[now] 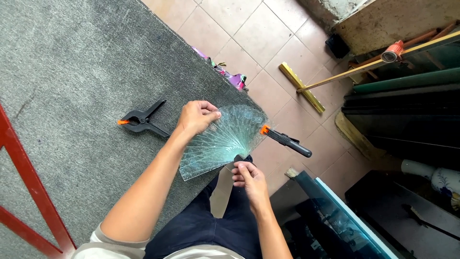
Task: The person assembles multiple small glass panels into a fan-shaped stack. They apply sealant along the edges of the panels using a caulking gun, then secure the stack with two clamps. The person adjusts the clamps to hold the panels in place.
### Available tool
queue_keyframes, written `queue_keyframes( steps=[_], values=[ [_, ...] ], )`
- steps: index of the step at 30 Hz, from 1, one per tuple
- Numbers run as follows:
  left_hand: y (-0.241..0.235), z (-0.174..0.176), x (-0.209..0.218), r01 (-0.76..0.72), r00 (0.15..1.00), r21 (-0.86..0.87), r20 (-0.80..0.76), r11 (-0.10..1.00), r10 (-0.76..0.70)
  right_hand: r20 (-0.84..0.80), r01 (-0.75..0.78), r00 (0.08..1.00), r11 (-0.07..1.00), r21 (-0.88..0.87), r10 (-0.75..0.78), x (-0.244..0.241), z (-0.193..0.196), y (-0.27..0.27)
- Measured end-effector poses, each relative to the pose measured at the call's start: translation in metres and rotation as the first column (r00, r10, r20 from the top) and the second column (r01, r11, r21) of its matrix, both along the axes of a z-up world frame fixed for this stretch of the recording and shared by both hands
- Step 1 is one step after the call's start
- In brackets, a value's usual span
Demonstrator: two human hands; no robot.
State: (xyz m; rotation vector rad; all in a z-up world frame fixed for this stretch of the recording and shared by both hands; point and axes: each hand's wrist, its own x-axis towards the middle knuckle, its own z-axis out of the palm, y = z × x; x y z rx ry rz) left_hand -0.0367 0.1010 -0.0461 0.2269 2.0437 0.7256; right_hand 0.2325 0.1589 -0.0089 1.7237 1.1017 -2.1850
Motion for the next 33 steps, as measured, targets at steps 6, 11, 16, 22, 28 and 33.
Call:
queue_keyframes(
  steps=[6,11,16,22,28,33],
  values=[
    [0.025,0.047,-0.003,-0.050,0.993,-0.184,0.094,0.982,0.068,0.016,-0.079,0.997,0.992,-0.096,0.081,-0.023,0.038,-0.004],
    [0.021,0.033,-0.004,-0.033,0.996,-0.156,0.079,0.987,0.046,-0.063,-0.068,0.996,0.982,-0.174,0.058,-0.030,0.036,-0.016],
    [0.022,0.040,-0.002,-0.044,0.993,-0.125,0.103,0.991,0.057,-0.190,-0.041,0.982,0.965,-0.259,-0.009,-0.035,0.040,-0.024],
    [0.019,0.027,-0.002,-0.043,0.996,-0.140,0.069,0.989,0.054,-0.251,-0.040,0.967,0.961,-0.274,-0.031,-0.036,0.032,-0.035],
    [0.019,0.031,-0.001,-0.067,0.992,-0.111,0.096,0.992,0.078,-0.258,-0.026,0.965,0.969,-0.246,-0.040,-0.033,0.026,-0.040],
    [0.020,0.033,-0.001,-0.060,0.993,-0.098,0.095,0.993,0.070,-0.211,-0.166,0.971,0.949,-0.267,0.110,-0.030,0.044,-0.031]
  ],
)
